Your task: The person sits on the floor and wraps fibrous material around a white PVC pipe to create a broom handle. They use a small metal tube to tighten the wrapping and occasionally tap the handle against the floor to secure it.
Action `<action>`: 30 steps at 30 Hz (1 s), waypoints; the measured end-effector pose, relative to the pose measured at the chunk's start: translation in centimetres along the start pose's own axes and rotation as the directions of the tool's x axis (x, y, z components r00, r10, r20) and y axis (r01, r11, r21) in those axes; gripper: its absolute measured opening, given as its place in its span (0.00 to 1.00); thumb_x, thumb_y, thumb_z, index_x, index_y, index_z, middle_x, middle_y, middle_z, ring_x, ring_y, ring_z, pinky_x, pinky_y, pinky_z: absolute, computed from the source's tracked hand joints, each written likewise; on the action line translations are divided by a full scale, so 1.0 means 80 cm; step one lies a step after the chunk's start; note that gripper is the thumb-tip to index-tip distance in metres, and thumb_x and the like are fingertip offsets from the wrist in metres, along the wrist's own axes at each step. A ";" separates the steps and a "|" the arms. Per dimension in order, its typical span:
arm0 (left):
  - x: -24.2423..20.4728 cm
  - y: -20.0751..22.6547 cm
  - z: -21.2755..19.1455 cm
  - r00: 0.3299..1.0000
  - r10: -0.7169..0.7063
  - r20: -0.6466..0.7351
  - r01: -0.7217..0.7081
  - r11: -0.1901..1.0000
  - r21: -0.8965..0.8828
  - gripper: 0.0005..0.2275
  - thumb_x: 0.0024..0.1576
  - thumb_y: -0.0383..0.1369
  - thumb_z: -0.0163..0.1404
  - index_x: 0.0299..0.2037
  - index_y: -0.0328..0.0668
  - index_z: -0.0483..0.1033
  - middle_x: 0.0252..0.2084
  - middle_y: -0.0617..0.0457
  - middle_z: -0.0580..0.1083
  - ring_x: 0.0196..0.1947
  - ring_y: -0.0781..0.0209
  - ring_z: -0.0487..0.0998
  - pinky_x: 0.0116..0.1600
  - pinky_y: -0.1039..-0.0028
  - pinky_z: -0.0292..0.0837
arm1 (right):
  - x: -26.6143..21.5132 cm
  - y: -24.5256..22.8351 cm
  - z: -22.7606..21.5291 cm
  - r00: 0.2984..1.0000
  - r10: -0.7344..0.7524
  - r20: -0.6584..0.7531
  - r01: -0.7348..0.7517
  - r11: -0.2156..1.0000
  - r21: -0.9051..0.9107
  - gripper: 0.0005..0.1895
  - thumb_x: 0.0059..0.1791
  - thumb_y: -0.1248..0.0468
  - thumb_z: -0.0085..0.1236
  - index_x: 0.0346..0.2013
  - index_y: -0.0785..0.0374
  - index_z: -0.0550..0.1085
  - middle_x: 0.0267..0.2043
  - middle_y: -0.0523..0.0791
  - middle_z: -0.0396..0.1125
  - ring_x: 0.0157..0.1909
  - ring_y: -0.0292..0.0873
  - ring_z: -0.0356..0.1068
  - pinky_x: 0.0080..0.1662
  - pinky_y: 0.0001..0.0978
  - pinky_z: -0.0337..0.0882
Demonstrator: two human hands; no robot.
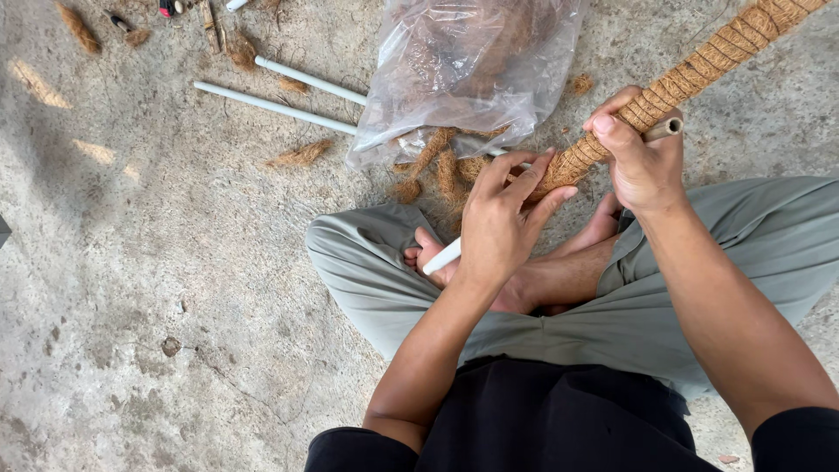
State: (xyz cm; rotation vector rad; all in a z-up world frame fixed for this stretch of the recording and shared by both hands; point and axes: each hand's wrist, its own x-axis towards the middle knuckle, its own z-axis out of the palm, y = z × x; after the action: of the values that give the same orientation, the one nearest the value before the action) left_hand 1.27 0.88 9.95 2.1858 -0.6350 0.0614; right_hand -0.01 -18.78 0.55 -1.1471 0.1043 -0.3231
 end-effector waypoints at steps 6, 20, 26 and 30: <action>0.009 0.000 0.006 1.000 -0.004 0.030 0.000 0.989 0.151 0.21 0.53 0.42 0.62 0.52 0.37 0.80 0.42 0.50 0.78 0.42 0.52 0.79 0.47 0.65 0.76 | -0.004 0.007 0.005 0.998 -0.034 -0.043 0.031 0.998 -0.052 0.08 0.58 0.64 0.61 0.39 0.65 0.73 0.38 0.44 0.71 0.39 0.32 0.65 0.48 0.25 0.66; 0.016 -0.037 0.027 0.960 -0.126 0.251 0.132 0.991 -0.007 0.18 0.51 0.36 0.62 0.46 0.32 0.73 0.32 0.39 0.78 0.32 0.42 0.81 0.35 0.59 0.73 | -0.001 -0.015 0.034 1.000 0.002 0.008 0.000 0.974 -0.226 0.09 0.57 0.63 0.63 0.38 0.65 0.74 0.28 0.39 0.66 0.29 0.29 0.61 0.34 0.23 0.61; 0.005 -0.087 0.034 0.542 -0.075 0.837 0.811 0.308 -0.497 0.13 0.63 0.30 0.61 0.47 0.29 0.70 0.26 0.54 0.64 0.23 0.61 0.60 0.28 0.68 0.54 | 0.006 -0.038 0.030 0.976 0.113 0.187 -0.065 0.967 -0.245 0.07 0.54 0.64 0.63 0.38 0.65 0.75 0.31 0.38 0.67 0.32 0.30 0.62 0.36 0.24 0.62; -0.006 -0.094 0.040 0.650 -0.060 0.758 0.722 0.360 -0.591 0.16 0.65 0.38 0.56 0.48 0.28 0.71 0.33 0.53 0.73 0.35 0.62 0.73 0.42 0.68 0.69 | 0.008 -0.032 0.039 0.987 0.110 0.115 -0.067 0.943 -0.326 0.07 0.55 0.65 0.61 0.34 0.63 0.74 0.29 0.37 0.68 0.29 0.29 0.64 0.32 0.23 0.63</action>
State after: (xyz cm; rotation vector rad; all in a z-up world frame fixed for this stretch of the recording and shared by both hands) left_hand 3.78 2.60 2.39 1.1726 -0.2607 -1.1318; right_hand 0.87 -17.20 4.21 -1.4797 0.0939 -0.1513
